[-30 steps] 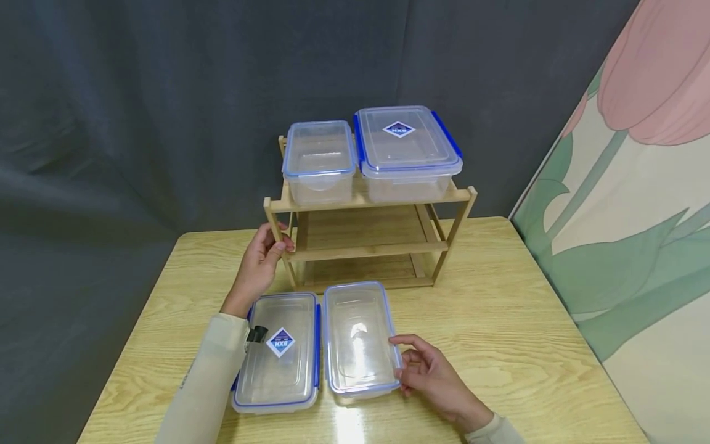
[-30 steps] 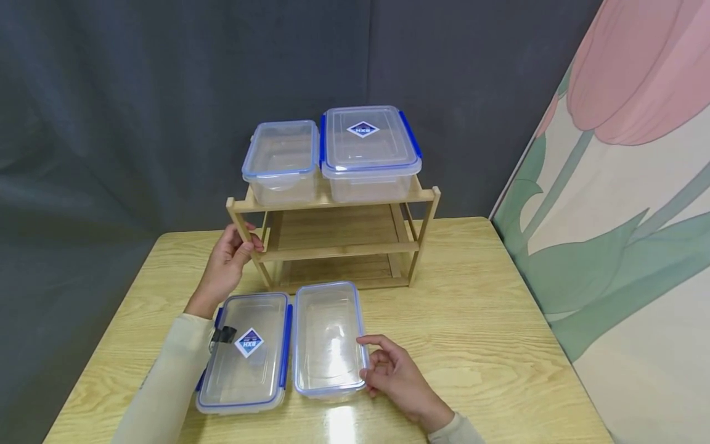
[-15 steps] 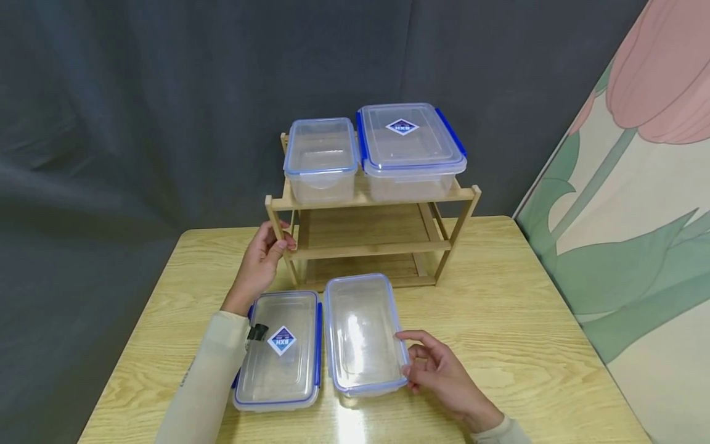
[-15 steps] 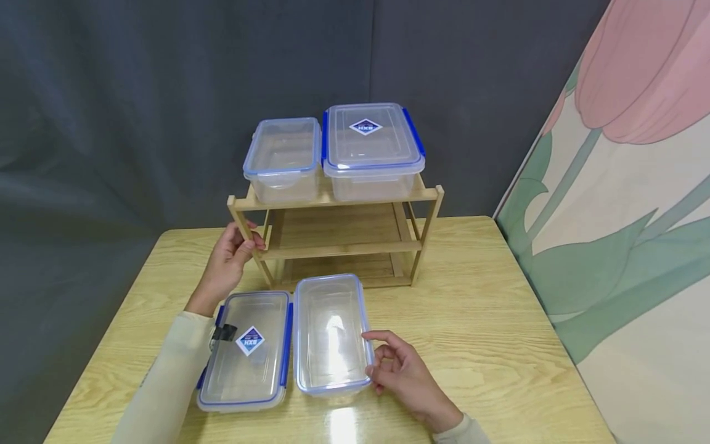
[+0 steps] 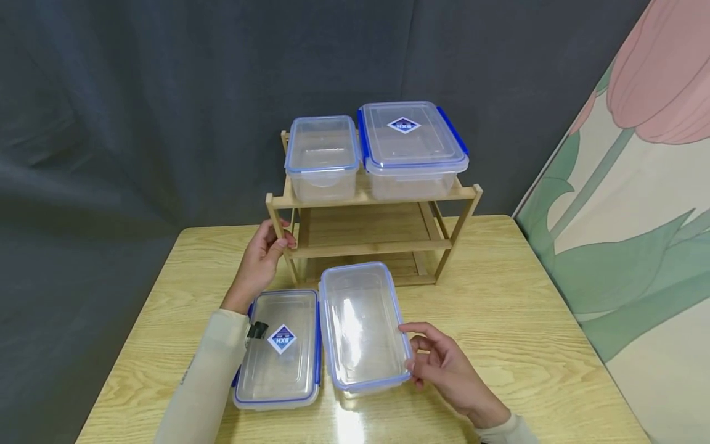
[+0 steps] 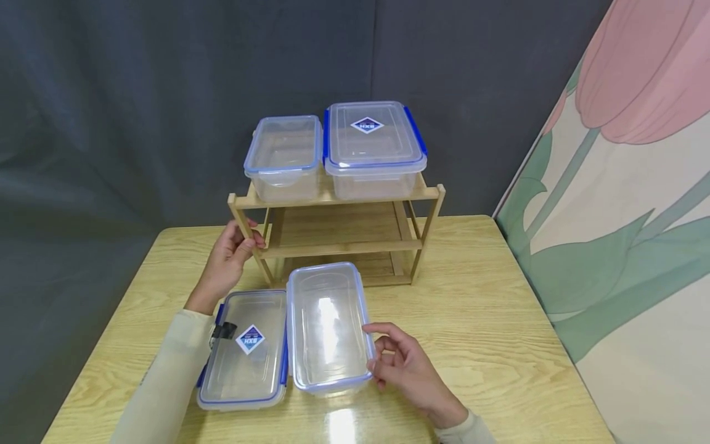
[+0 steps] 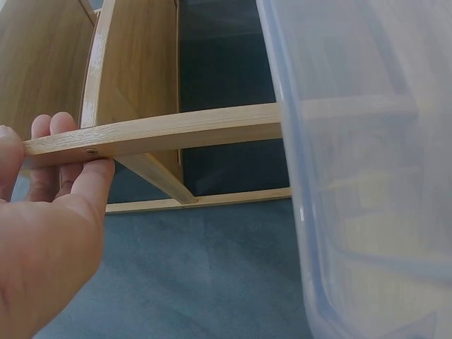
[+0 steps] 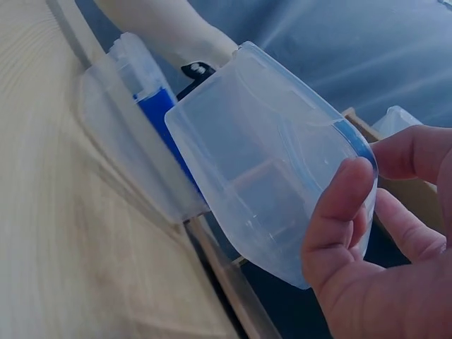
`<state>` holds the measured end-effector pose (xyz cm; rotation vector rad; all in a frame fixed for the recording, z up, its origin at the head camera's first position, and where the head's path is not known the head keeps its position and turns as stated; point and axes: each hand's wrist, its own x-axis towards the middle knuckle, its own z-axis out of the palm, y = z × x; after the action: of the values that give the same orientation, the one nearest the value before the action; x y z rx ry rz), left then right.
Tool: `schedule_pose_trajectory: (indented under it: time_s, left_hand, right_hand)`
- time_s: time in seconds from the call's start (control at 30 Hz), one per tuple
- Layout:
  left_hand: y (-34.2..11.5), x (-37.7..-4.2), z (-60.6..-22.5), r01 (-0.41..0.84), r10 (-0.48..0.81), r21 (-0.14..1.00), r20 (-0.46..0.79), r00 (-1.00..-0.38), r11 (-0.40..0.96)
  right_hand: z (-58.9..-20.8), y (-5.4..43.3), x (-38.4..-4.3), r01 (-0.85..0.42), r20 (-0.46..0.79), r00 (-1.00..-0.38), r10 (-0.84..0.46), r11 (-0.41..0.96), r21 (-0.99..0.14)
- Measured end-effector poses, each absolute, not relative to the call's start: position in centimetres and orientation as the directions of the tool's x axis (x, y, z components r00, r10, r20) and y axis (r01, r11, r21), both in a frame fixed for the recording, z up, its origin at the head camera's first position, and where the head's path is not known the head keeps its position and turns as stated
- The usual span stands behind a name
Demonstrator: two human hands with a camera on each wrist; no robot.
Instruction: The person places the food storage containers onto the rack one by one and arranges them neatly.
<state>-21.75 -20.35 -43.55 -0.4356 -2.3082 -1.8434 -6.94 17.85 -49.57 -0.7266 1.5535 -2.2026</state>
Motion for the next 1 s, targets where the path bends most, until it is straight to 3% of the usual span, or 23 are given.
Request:
schedule_pose_trajectory:
  time_s: [0.3, 1.0]
  left_hand:
    - [-20.4, -21.8, -43.6, 0.314, 0.126, 0.928, 0.294, -0.948, 0.201]
    - [-20.5, -21.9, -43.6, 0.314, 0.126, 0.93, 0.294, -0.948, 0.193]
  right_hand:
    - [-47.9, 17.4, -7.2, -0.022, 0.235, -0.796, -0.558, -0.361, -0.932]
    - [-44.7, 15.5, -9.4, -0.086, 0.247, -0.84, -0.483, -0.332, -0.939]
